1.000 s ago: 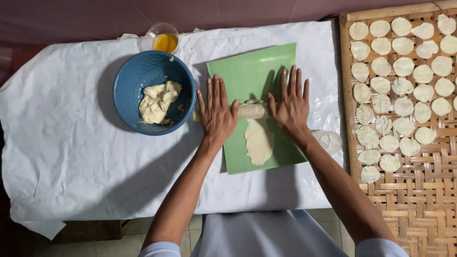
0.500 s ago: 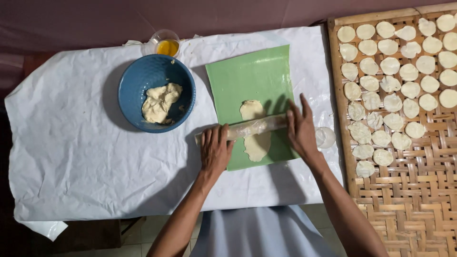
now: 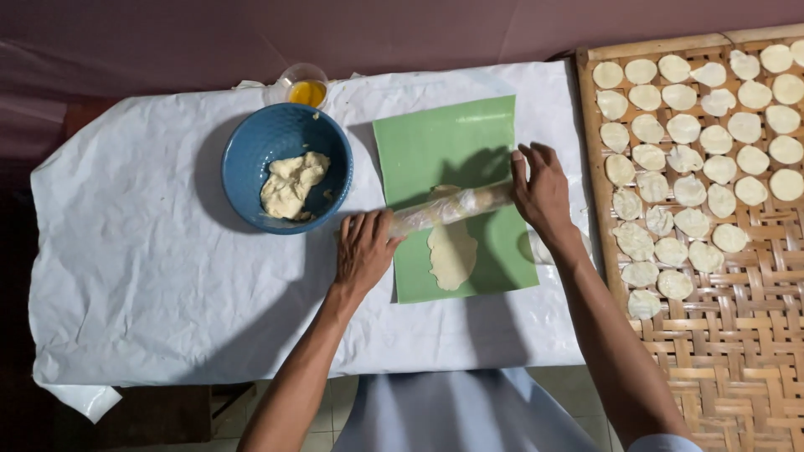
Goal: Roll out dough and cut into small circles using a round cutter.
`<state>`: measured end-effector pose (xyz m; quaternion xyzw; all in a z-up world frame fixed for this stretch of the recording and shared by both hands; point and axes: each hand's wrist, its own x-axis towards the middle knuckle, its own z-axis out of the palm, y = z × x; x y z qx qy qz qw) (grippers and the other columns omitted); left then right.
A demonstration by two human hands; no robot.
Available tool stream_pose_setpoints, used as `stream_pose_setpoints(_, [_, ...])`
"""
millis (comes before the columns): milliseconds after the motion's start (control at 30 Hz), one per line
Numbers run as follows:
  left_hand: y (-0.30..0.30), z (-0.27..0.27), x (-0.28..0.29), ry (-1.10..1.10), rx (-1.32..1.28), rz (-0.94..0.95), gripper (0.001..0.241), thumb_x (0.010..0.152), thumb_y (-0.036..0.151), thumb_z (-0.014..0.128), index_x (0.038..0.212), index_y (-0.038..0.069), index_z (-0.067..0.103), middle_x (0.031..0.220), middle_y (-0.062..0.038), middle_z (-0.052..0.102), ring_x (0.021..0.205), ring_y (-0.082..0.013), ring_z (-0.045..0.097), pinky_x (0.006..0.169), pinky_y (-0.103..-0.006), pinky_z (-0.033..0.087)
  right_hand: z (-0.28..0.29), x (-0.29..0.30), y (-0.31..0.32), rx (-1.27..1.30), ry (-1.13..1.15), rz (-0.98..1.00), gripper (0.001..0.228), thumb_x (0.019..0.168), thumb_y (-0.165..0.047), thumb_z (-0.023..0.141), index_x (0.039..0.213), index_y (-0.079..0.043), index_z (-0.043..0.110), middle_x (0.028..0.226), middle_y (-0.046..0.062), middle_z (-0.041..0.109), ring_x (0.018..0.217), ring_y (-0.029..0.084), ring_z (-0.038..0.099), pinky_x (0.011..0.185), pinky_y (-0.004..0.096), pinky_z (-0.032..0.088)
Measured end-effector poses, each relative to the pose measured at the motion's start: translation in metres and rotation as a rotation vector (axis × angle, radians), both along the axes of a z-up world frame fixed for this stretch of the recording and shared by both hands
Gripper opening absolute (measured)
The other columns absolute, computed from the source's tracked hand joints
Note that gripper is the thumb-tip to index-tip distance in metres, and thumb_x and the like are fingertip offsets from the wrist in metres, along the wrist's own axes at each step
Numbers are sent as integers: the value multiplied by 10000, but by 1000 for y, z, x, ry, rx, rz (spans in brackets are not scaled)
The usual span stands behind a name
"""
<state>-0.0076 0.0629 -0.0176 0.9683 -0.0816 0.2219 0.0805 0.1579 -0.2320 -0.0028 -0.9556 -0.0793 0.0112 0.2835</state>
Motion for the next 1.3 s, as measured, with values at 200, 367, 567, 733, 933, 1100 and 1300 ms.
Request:
stream_pose_setpoints(200, [-16,24,66,-65,4,-127,548,767,287,850,1187,54,586,983,-102,598,962,-275,616,996,-478,447,-1,14,22,-339,-243,324,424,1110,-471,390,1309,-255,696,1242,55,655,1200,275,634,1031,495,435])
stream_pose_setpoints(367, [-19,9,50,-18,-4,-146,496,841,286,792,1234,58,594,1025,-115,595,1001,-275,610,1016,-481,438,-47,-9,7,-273,-500,349,372,1060,-448,472,1173,-175,698,963,43,584,977,252,611,881,401,471])
stream_pose_setpoints(567, [-41,5,38,-35,-79,16,390,1058,261,534,1355,9,560,1286,-212,608,1276,-349,566,1166,-544,309,-51,-23,17,-398,-319,332,444,1069,-487,380,1216,-133,605,1041,89,509,1060,319,516,938,447,409])
stream_pose_setpoints(733, [-36,-33,78,-97,0,100,445,1026,480,457,1043,51,575,907,-114,522,847,-300,560,830,-475,431,-60,6,23,-462,-224,308,364,1080,-389,330,1005,-107,547,922,84,508,946,317,546,831,430,424])
stream_pose_setpoints(933, [-37,-25,122,-36,-33,291,248,825,356,563,798,111,530,784,-49,446,716,-273,481,637,-422,375,-60,47,33,-499,-102,262,404,930,-414,433,1053,-55,574,1152,160,456,1113,367,452,886,455,415])
stream_pose_setpoints(1100, [-32,-15,152,2,-71,358,465,845,368,642,1073,-36,616,1099,-247,579,975,-394,581,789,-486,431,-2,62,62,-322,-32,185,700,921,-306,516,1479,105,420,1615,368,135,1520,507,108,1235,569,175])
stream_pose_setpoints(1300, [-30,7,157,155,-71,357,790,1075,602,274,1578,3,387,1680,-189,130,1578,-344,142,1276,-559,177,-5,65,68,-140,-194,134,739,1129,-496,315,1638,31,218,1669,251,20,1581,394,52,1316,520,94])
